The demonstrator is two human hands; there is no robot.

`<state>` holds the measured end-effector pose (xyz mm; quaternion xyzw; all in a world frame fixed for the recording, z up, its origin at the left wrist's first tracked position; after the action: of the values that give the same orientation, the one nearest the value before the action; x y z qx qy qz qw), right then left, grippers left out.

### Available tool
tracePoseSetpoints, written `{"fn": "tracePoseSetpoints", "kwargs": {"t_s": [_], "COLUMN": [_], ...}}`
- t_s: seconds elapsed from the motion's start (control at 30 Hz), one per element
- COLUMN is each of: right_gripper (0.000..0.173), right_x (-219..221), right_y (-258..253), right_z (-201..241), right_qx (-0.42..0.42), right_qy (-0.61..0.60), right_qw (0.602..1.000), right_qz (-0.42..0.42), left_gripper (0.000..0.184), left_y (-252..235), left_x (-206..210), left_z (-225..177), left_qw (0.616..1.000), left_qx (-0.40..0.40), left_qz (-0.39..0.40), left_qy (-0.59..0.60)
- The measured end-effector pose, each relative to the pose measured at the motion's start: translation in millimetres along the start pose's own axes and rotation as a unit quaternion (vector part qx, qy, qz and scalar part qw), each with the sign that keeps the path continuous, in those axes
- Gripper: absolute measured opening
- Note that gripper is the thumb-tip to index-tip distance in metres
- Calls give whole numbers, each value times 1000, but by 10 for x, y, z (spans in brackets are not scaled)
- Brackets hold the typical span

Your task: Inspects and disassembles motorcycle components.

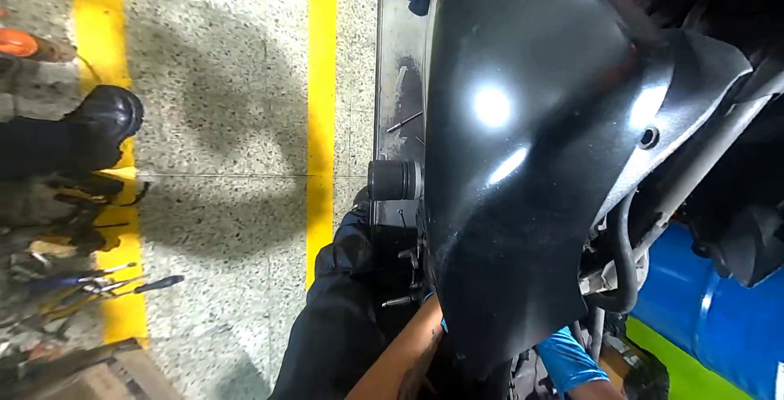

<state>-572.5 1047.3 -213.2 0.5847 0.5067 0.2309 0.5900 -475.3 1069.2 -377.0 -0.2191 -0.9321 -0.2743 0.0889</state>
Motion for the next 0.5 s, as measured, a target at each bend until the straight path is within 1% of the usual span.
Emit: {"fn": "tracePoseSetpoints", "kwargs": {"t_s": [0.03, 0.07, 0.1, 0.13, 0.17, 0.2, 0.23, 0.27, 0.33, 0.37, 0.4, 0.43, 0.47, 0.5], "right_gripper": [40, 39, 38, 39, 40, 40, 39, 40, 47, 48, 46, 45, 43, 42], "right_x": [16, 45, 95, 120, 126, 104, 43, -19, -180, -189, -128, -45, 3, 23], "right_y": [-53, -103, -131, -137, -104, -81, -94, -104, -83, -96, -122, -150, -182, -231], "right_z": [-36, -94, -182, -206, -272, -341, -337, -276, -67, -58, -115, -167, -178, -155], "right_qx": [2, -6, -17, -18, -6, -11, -33, -44, -29, -27, -33, -44, -59, -75], "right_qy": [17, 23, 43, 74, 102, 115, 121, 124, 155, 169, 176, 173, 164, 150], "right_qw": [1000, 1000, 999, 996, 991, 991, 992, 991, 986, 983, 983, 984, 985, 986], "right_qz": [10, 11, 15, 51, 81, 66, 26, 10, 60, 61, 46, 27, 12, 1], "left_gripper": [39, 44, 46, 45, 46, 46, 47, 51, 55, 56, 57, 56, 55, 54], "left_y": [66, 91, 128, 142, 157, 159, 96, 51, -81, -74, 14, 104, 120, 57], "left_x": [-69, -130, -130, -110, -18, 101, 138, 125, 85, 89, 87, 87, 75, 54], "left_z": [-219, -348, -388, -344, -290, -377, -462, -476, -350, -355, -433, -462, -421, -296], "left_qw": [972, 946, 940, 949, 956, 943, 937, 944, 973, 973, 963, 954, 952, 957], "left_qx": [-228, -302, -278, -185, -94, -156, -220, -237, -171, -169, -203, -239, -254, -250], "left_qz": [61, 121, 192, 238, 253, 273, 251, 215, 135, 138, 167, 179, 171, 148], "left_qy": [-11, -11, -42, -91, -113, -111, -102, -86, -75, -69, -52, -34, -17, -4]}}
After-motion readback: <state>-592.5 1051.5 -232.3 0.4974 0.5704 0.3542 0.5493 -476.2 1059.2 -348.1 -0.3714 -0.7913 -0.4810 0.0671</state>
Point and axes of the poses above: each hand's wrist, its own y-axis away from the middle knuckle, its own x-axis out of the palm, z = x × y, the point moved 8 cm from there along -y, towards the middle knuckle, and after that the axes turned 4 degrees about z, right-handed, at the moved point
